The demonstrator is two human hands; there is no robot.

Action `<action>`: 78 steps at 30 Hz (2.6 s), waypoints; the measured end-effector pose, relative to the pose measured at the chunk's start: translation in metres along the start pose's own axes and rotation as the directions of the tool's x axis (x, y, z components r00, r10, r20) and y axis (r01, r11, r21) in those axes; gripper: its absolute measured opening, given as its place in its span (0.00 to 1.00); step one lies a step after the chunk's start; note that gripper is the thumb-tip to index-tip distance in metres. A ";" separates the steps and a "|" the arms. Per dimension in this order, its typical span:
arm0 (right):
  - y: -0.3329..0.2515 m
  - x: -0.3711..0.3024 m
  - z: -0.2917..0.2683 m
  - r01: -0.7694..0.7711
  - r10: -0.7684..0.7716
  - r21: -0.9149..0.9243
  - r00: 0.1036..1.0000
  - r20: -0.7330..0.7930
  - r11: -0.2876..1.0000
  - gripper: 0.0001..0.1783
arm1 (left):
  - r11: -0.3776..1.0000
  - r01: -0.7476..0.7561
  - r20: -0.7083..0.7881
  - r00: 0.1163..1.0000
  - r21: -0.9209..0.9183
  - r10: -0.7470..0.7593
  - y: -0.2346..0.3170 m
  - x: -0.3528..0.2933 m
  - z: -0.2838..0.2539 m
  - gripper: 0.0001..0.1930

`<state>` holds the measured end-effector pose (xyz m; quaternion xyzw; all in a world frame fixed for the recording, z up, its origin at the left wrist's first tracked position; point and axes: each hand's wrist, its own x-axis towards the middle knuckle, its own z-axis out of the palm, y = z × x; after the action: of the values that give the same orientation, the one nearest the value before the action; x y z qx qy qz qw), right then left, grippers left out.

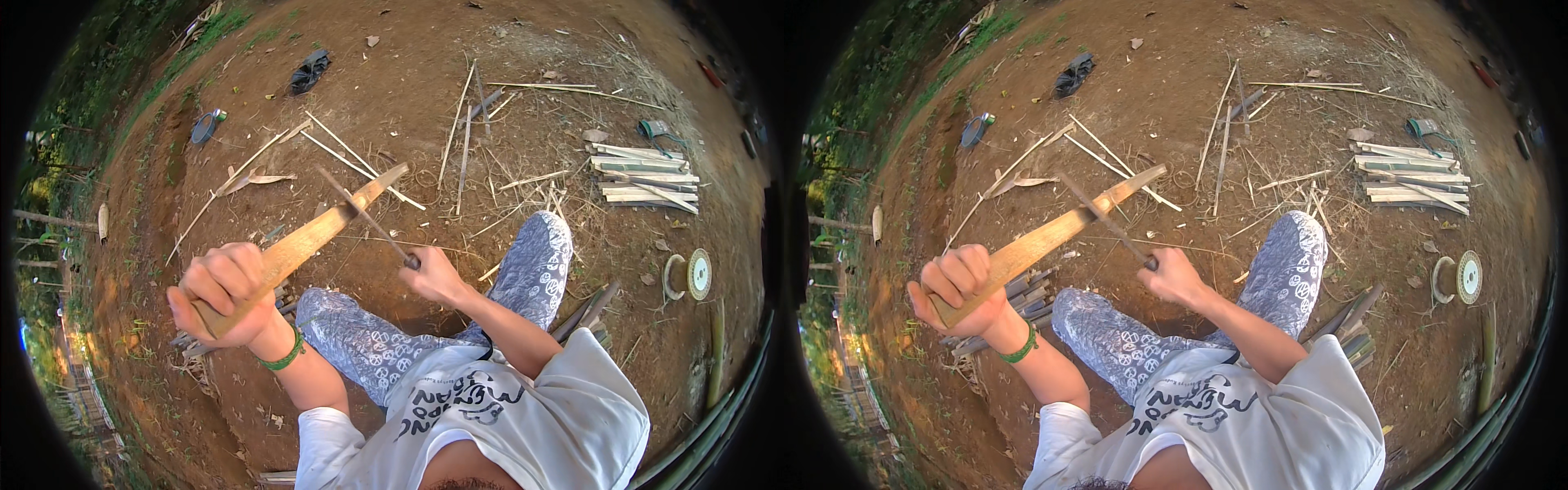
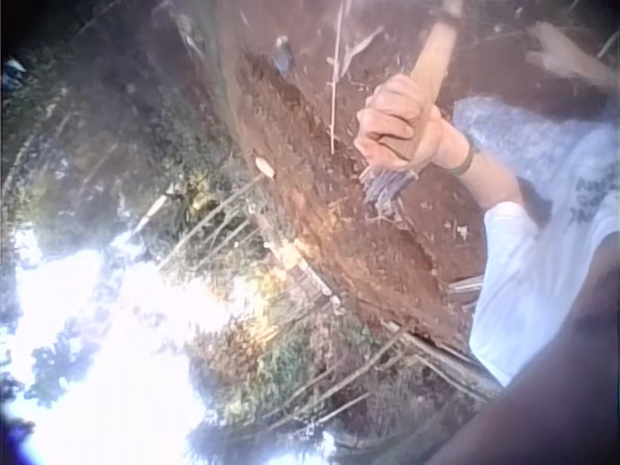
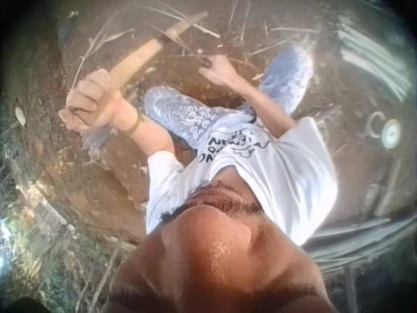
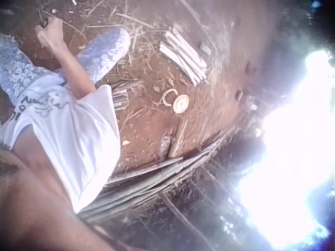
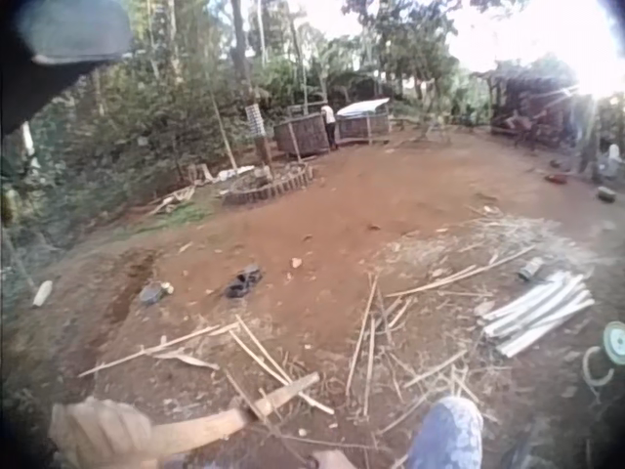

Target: The person sits on the ground outdoors and uses a large knife to shave thin strips of bamboo. They hold the bamboo piece in one hand and the knife in the other, repeatedly scraping the surface to remove the outer layer. Finished pieces are placed in a pile on the ground.

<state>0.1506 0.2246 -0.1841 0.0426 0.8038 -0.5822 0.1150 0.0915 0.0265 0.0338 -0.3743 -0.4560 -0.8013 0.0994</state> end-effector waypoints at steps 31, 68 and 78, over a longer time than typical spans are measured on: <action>0.077 0.072 -0.005 -0.278 0.261 -0.125 0.956 -0.136 0.952 0.20 | 0.998 0.027 0.130 0.991 -0.053 -0.020 -0.010 -0.009 0.015 0.26; -0.001 -0.088 0.058 -0.159 0.270 0.349 0.916 -0.298 0.923 0.22 | 0.960 -0.273 0.246 0.928 -0.060 0.279 0.002 0.005 -0.002 0.24; -0.025 -0.116 0.078 -0.183 0.315 0.318 0.842 -0.437 0.930 0.23 | 0.937 0.003 0.300 0.948 -0.349 0.109 0.007 -0.008 -0.018 0.23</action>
<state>0.2690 0.1510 -0.1569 0.3055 0.7096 -0.6346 -0.0198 0.0914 0.0071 0.0277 -0.5213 -0.3078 -0.7957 -0.0199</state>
